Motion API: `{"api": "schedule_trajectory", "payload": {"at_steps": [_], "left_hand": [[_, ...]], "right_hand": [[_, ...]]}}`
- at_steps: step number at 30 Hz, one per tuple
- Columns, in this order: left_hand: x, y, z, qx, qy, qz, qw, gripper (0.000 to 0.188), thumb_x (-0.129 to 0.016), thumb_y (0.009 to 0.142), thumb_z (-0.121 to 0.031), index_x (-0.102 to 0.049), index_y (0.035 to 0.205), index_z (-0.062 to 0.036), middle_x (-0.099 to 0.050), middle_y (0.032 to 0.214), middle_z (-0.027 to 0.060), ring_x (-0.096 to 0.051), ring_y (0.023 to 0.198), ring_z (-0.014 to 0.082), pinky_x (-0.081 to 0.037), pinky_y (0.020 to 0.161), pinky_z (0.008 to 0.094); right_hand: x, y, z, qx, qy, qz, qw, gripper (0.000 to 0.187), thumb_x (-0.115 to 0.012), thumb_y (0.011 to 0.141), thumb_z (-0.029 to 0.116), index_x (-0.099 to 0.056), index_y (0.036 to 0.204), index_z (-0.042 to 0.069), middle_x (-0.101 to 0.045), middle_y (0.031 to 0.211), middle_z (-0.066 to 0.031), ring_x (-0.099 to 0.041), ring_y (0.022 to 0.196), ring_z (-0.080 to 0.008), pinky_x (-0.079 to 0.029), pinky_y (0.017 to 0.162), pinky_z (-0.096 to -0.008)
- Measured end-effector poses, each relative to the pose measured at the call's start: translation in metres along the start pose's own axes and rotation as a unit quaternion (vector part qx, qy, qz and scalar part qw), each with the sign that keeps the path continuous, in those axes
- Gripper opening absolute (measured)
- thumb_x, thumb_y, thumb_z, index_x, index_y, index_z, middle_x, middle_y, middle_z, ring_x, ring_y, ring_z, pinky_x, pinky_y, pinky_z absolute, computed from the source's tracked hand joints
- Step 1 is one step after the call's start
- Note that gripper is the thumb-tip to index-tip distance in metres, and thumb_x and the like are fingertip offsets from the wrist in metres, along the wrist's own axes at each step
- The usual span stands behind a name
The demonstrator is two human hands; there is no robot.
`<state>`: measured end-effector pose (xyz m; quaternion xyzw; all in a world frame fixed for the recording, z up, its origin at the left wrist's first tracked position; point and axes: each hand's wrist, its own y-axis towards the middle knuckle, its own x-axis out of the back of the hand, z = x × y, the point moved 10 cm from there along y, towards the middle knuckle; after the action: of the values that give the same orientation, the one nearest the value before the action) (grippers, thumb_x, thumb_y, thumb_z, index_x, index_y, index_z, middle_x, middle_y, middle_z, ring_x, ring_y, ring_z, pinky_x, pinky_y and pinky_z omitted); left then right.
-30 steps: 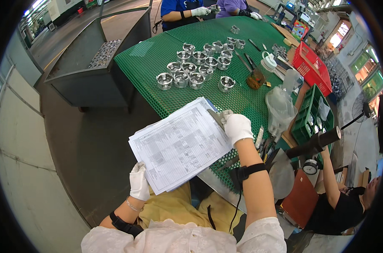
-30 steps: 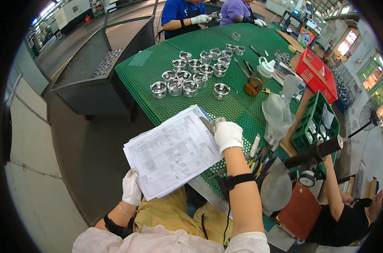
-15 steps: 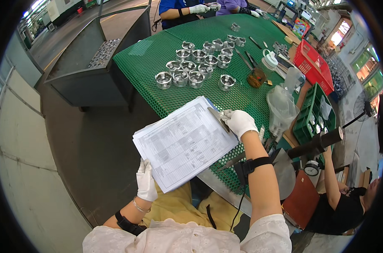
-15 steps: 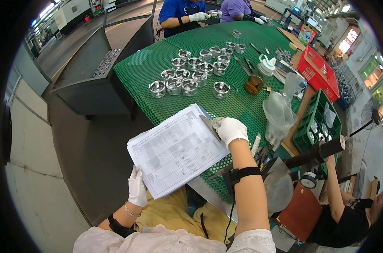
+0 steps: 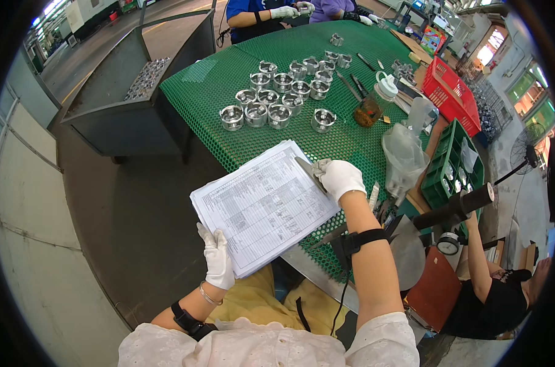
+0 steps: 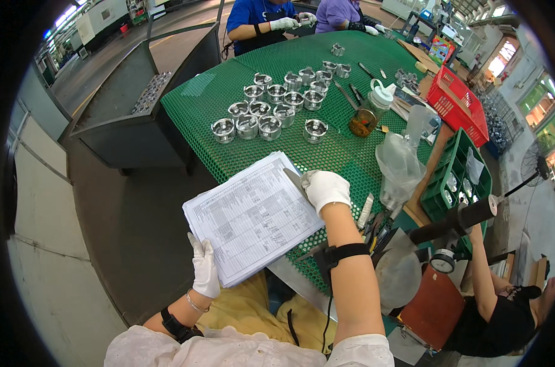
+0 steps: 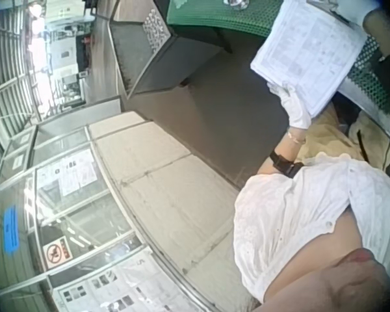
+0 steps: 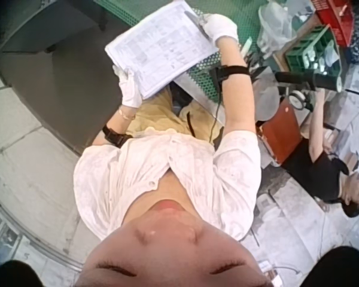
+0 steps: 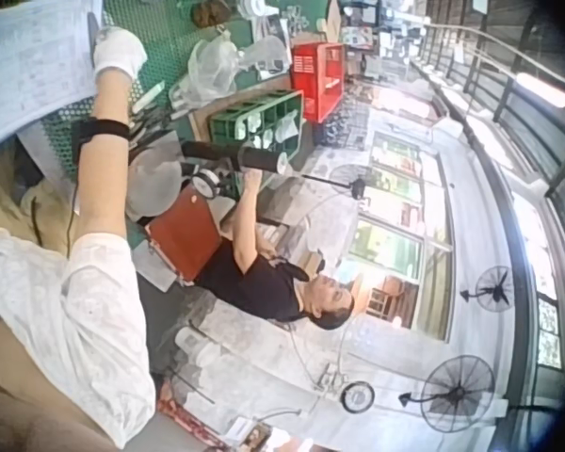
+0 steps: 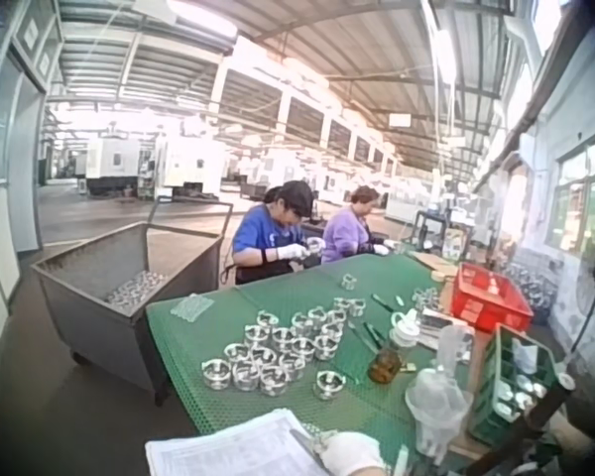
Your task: Checking, measuring, and logging manufactured metal parts at a quality control station.
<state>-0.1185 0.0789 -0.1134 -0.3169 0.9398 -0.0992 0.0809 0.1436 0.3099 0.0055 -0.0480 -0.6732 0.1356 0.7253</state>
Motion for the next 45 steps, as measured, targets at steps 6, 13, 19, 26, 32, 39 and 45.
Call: {"api": "schedule_trajectory", "payload": {"at_steps": [6, 13, 19, 26, 32, 39, 45], "left_hand": [[-0.002, -0.008, -0.003, 0.1, -0.04, -0.022, 0.994, 0.063, -0.043, 0.102, -0.022, -0.009, 0.151, -0.0023, -0.038, 0.144, 0.0157, -0.045, 0.123, 0.0224, -0.036, 0.105, 0.0333], [-0.022, -0.001, 0.028, 0.235, -0.277, 0.164, 0.917, 0.041, -0.055, 0.097, -0.024, -0.046, 0.127, 0.0038, -0.057, 0.123, 0.0122, -0.057, 0.113, 0.0247, -0.049, 0.096, 0.0372], [-0.047, -0.024, -0.029, 0.204, -0.301, 0.269, 0.892, 0.042, -0.055, 0.097, -0.02, -0.041, 0.131, 0.0017, -0.056, 0.126, 0.0135, -0.058, 0.114, 0.025, -0.051, 0.098, 0.0414], [-0.069, -0.045, -0.018, 0.237, -0.299, 0.287, 0.878, 0.041, -0.054, 0.097, -0.014, -0.041, 0.133, -0.0021, -0.054, 0.127, 0.0115, -0.057, 0.115, 0.0235, -0.05, 0.099, 0.0395], [-0.091, -0.057, -0.013, 0.218, -0.283, 0.31, 0.881, 0.038, -0.053, 0.098, -0.013, -0.042, 0.133, -0.0046, -0.052, 0.128, 0.0105, -0.054, 0.116, 0.0215, -0.051, 0.096, 0.0383], [-0.134, -0.081, -0.011, 0.242, -0.309, 0.346, 0.852, 0.035, -0.052, 0.098, -0.016, -0.043, 0.131, -0.0064, -0.053, 0.129, 0.0094, -0.057, 0.115, 0.0224, -0.054, 0.092, 0.0396], [-0.155, -0.097, -0.022, 0.251, -0.31, 0.35, 0.848, 0.035, -0.053, 0.098, -0.017, -0.043, 0.13, -0.0051, -0.054, 0.128, 0.0098, -0.056, 0.117, 0.0242, -0.051, 0.098, 0.0436]], "right_hand": [[-0.021, 0.004, 0.004, 0.038, -0.064, -0.073, 0.995, 0.032, -0.052, 0.087, 0.034, -0.065, 0.103, 0.009, -0.067, 0.109, -0.0115, -0.063, 0.1, -0.0292, -0.052, 0.083, -0.0406], [-0.003, -0.047, 0.045, 0.116, -0.047, -0.198, 0.972, 0.039, -0.053, 0.084, 0.028, -0.06, 0.118, 0.008, -0.059, 0.118, -0.0073, -0.047, 0.118, -0.0291, -0.046, 0.089, -0.0482], [0.028, -0.164, 0.096, 0.255, 0.091, -0.265, 0.925, 0.026, -0.056, 0.086, 0.025, -0.065, 0.102, 0.008, -0.066, 0.099, -0.0069, -0.061, 0.097, -0.0256, -0.053, 0.078, -0.0397], [0.045, -0.185, -0.042, -0.085, -0.023, -0.304, 0.949, 0.017, -0.061, 0.082, 0.024, -0.062, 0.077, 0.008, -0.063, 0.071, -0.0111, -0.065, 0.066, -0.0281, -0.051, 0.058, -0.0427], [-0.025, -0.161, -0.092, -0.175, -0.149, -0.253, 0.94, 0.014, -0.056, 0.082, 0.013, -0.067, 0.085, 0.005, -0.065, 0.072, -0.0111, -0.065, 0.071, -0.0258, -0.051, 0.062, -0.0366], [-0.026, -0.158, -0.102, -0.244, -0.109, -0.25, 0.931, 0.034, -0.053, 0.086, 0.016, -0.061, 0.117, 0.005, -0.066, 0.09, -0.0132, -0.059, 0.087, -0.0267, -0.047, 0.074, -0.0376], [-0.008, -0.159, -0.113, -0.251, -0.082, -0.247, 0.932, 0.04, -0.055, 0.085, 0.017, -0.058, 0.123, 0.003, -0.066, 0.088, -0.0141, -0.061, 0.086, -0.0269, -0.047, 0.074, -0.0385]]}}
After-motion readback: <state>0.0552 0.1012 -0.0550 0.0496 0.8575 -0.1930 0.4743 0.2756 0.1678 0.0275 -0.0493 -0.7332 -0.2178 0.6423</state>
